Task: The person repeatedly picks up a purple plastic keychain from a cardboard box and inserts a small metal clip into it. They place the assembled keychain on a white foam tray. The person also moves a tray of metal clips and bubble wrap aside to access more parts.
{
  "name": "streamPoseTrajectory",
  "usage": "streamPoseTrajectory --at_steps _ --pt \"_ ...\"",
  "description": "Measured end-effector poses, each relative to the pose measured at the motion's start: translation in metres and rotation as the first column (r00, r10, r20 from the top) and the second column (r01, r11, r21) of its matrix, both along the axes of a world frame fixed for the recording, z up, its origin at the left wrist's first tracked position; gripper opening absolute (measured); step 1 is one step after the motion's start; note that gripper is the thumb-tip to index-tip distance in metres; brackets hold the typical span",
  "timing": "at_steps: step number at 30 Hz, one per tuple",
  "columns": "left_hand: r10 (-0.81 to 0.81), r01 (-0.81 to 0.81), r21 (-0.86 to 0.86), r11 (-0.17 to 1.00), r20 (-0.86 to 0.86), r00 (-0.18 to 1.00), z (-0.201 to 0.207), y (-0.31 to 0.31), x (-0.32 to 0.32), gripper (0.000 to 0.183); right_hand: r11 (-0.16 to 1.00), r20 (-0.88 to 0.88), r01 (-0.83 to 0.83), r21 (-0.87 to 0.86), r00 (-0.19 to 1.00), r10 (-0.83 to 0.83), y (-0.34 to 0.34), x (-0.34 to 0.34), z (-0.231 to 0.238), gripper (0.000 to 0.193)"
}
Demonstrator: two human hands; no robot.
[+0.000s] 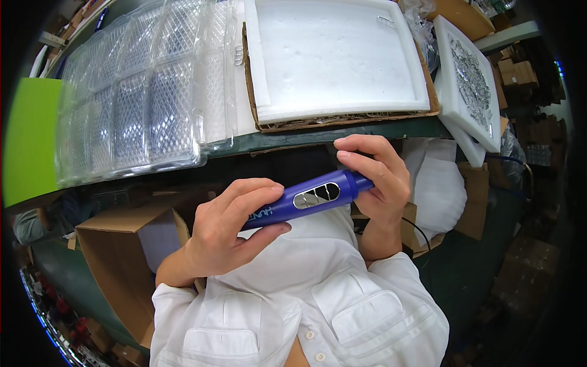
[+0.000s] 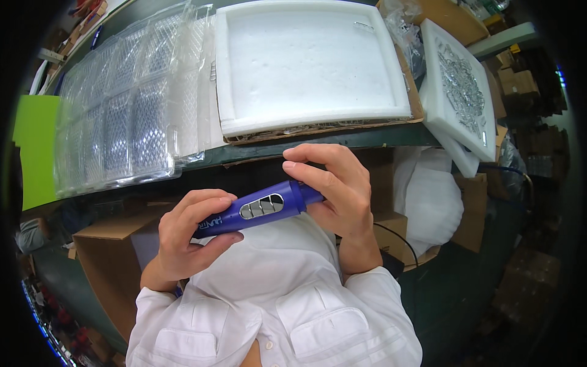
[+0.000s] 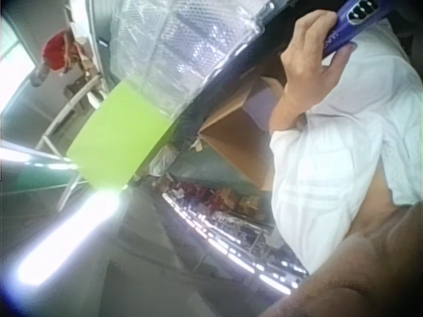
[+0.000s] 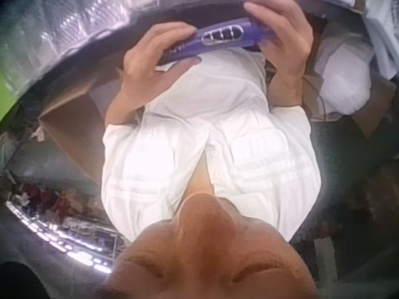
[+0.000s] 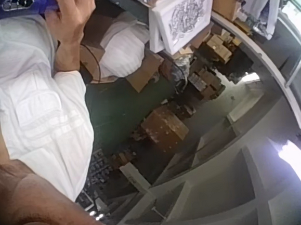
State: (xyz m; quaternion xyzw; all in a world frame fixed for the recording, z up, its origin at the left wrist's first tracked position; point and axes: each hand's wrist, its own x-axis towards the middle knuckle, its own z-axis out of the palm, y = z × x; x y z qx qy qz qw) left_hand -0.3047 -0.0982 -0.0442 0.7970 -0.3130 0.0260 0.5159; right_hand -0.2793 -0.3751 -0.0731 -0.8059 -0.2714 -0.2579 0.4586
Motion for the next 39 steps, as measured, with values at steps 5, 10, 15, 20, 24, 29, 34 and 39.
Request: streamPoseTrajectory --at_steps 5,10,15,20,24,29,34,39 --pt "-0.028 0.028 -0.002 1.000 -0.024 0.999 0.000 0.000 0.002 0.058 0.999 -0.058 -0.021 0.033 0.998 0.023 0.001 0.004 -0.002 0.054" --pt "-0.104 0.092 0.123 0.988 0.094 0.990 0.002 -0.003 0.005 0.058 0.995 -0.122 -0.087 0.041 0.988 0.091 -0.004 0.009 -0.002 0.053" --pt "-0.149 0.092 0.226 0.970 0.251 0.956 0.000 -0.007 0.009 0.059 0.989 -0.171 -0.142 0.046 0.974 0.148 -0.010 0.011 -0.001 0.052" --pt "-0.151 0.099 0.266 0.959 0.182 0.972 0.006 -0.013 0.011 0.058 0.991 -0.158 -0.113 0.072 0.980 0.123 -0.010 0.011 -0.001 0.051" --pt "-0.140 0.096 0.252 0.963 0.164 0.976 0.001 -0.013 0.013 0.057 0.993 -0.147 -0.102 0.055 0.983 0.109 -0.010 0.011 -0.001 0.051" --pt "-0.138 0.108 0.210 0.972 0.137 0.981 -0.004 -0.012 0.016 0.056 0.997 -0.156 -0.076 0.016 0.985 0.078 -0.009 0.009 -0.007 0.052" --pt "-0.142 0.127 0.140 0.982 0.100 0.985 -0.011 -0.009 0.016 0.056 0.997 -0.189 -0.073 0.038 0.979 0.079 -0.005 0.008 -0.002 0.052" --pt "-0.174 0.168 0.122 0.978 0.037 0.984 -0.007 -0.004 0.016 0.071 0.987 -0.242 -0.110 0.120 0.961 0.136 -0.003 0.007 0.004 0.050"
